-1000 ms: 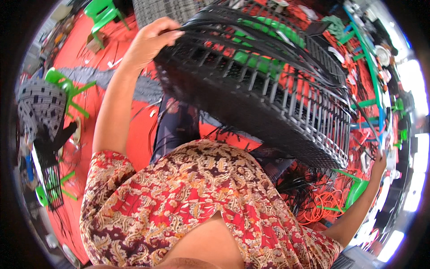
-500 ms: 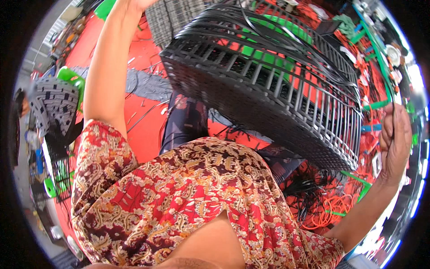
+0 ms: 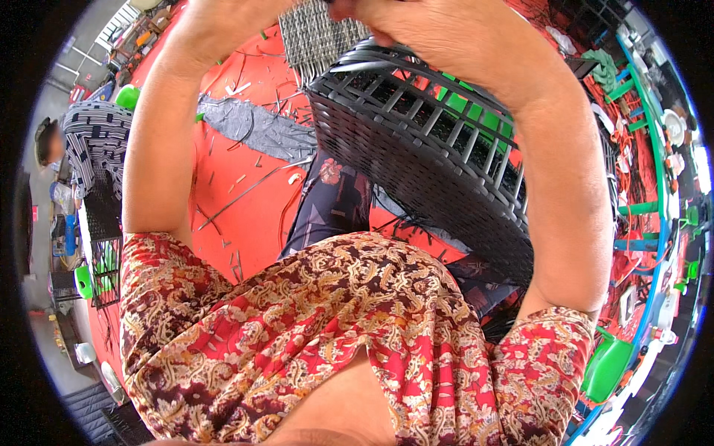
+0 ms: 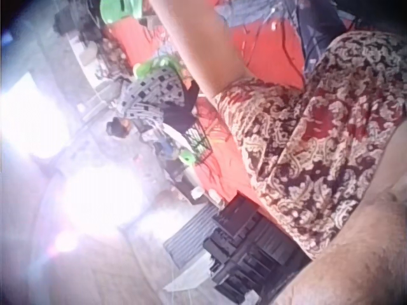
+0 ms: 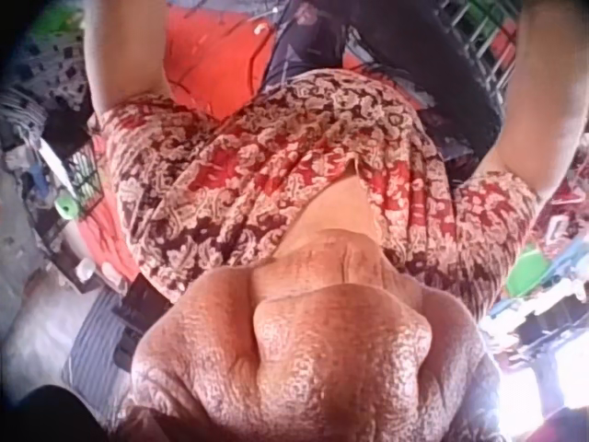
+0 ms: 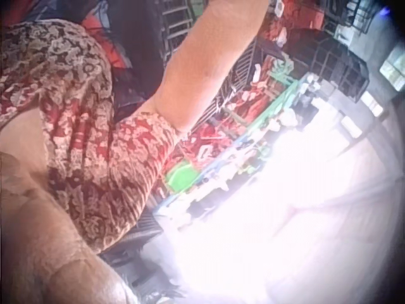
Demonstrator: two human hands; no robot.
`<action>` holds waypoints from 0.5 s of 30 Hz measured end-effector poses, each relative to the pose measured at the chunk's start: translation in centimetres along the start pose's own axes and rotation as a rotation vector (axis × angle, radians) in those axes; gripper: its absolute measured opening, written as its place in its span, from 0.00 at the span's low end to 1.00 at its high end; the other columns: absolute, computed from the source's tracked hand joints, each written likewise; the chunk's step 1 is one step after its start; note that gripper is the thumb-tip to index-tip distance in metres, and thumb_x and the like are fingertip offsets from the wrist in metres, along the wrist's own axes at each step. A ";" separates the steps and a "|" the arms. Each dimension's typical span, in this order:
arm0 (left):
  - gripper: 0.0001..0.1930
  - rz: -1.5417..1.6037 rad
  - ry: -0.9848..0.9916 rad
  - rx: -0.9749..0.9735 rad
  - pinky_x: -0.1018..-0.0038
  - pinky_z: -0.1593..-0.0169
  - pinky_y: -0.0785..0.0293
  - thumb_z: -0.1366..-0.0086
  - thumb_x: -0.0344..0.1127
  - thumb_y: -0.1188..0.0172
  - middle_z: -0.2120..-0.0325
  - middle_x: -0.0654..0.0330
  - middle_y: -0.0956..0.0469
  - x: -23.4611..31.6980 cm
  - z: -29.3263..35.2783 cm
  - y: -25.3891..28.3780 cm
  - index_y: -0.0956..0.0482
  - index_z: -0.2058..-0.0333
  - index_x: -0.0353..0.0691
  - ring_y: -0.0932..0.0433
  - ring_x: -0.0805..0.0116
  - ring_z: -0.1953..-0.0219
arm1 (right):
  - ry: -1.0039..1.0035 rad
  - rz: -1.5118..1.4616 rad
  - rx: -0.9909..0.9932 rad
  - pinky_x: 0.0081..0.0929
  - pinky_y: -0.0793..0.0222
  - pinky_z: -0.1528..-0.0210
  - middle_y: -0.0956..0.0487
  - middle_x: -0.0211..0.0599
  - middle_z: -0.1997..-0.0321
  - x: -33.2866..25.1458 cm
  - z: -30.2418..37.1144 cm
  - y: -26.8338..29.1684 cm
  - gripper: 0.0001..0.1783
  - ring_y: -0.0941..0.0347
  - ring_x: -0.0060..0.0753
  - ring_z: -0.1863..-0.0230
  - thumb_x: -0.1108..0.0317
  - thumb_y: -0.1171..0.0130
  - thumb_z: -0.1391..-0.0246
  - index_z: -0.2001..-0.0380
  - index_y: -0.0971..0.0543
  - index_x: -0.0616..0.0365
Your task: The person weaves a black plastic basket by hand, threading black plastic strips through the basket's frame. They repeatedly pull strips through openings, adjust tension, and rotate the basket to continue weaving around its circumference.
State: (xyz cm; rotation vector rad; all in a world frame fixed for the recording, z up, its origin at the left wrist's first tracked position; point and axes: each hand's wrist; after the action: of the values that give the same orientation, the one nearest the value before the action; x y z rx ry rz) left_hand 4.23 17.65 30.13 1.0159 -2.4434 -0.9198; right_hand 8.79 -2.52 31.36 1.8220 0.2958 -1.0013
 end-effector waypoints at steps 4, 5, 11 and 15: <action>0.12 0.304 0.412 -0.251 0.78 0.64 0.29 0.35 0.39 0.45 0.73 0.62 0.23 2.4 0.7 0.9 0.24 0.58 0.37 0.26 0.78 0.69 | 0.152 -0.114 0.046 0.16 0.34 0.66 0.22 0.27 0.70 0.8 -0.2 -0.8 0.06 0.31 0.15 0.69 0.76 0.46 0.45 0.64 0.23 0.65; 0.12 0.307 0.397 -0.272 0.79 0.65 0.29 0.35 0.38 0.44 0.74 0.63 0.24 1.2 1.9 1.1 0.24 0.59 0.37 0.26 0.78 0.70 | 0.151 -0.130 0.090 0.16 0.34 0.66 0.22 0.28 0.69 1.1 0.0 -1.4 0.07 0.31 0.15 0.69 0.76 0.46 0.46 0.64 0.23 0.65; 0.08 -0.257 1.056 0.117 0.77 0.67 0.28 0.38 0.38 0.42 0.77 0.61 0.24 -5.2 7.0 5.2 0.20 0.65 0.41 0.27 0.73 0.73 | 0.142 -0.116 0.356 0.12 0.43 0.76 0.30 0.18 0.80 6.1 4.2 -4.5 0.06 0.39 0.07 0.77 0.74 0.49 0.45 0.72 0.22 0.57; 0.13 -0.197 0.849 0.490 0.83 0.64 0.33 0.39 0.42 0.42 0.73 0.68 0.24 -17.3 16.6 14.0 0.20 0.62 0.39 0.29 0.81 0.72 | 0.205 0.347 0.413 0.33 0.32 0.66 0.21 0.37 0.75 9.4 4.0 -7.5 0.07 0.27 0.38 0.74 0.75 0.49 0.51 0.71 0.22 0.59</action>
State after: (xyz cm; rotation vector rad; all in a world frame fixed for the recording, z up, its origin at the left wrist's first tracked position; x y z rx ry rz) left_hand 0.41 44.84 26.43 1.4434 -1.8549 0.1209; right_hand 8.23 -4.48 18.87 2.2595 -0.1164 -0.6632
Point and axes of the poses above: each hand's wrist, its own z-axis away from the middle knuckle, its own y-axis out of the back of the hand, x = y × z
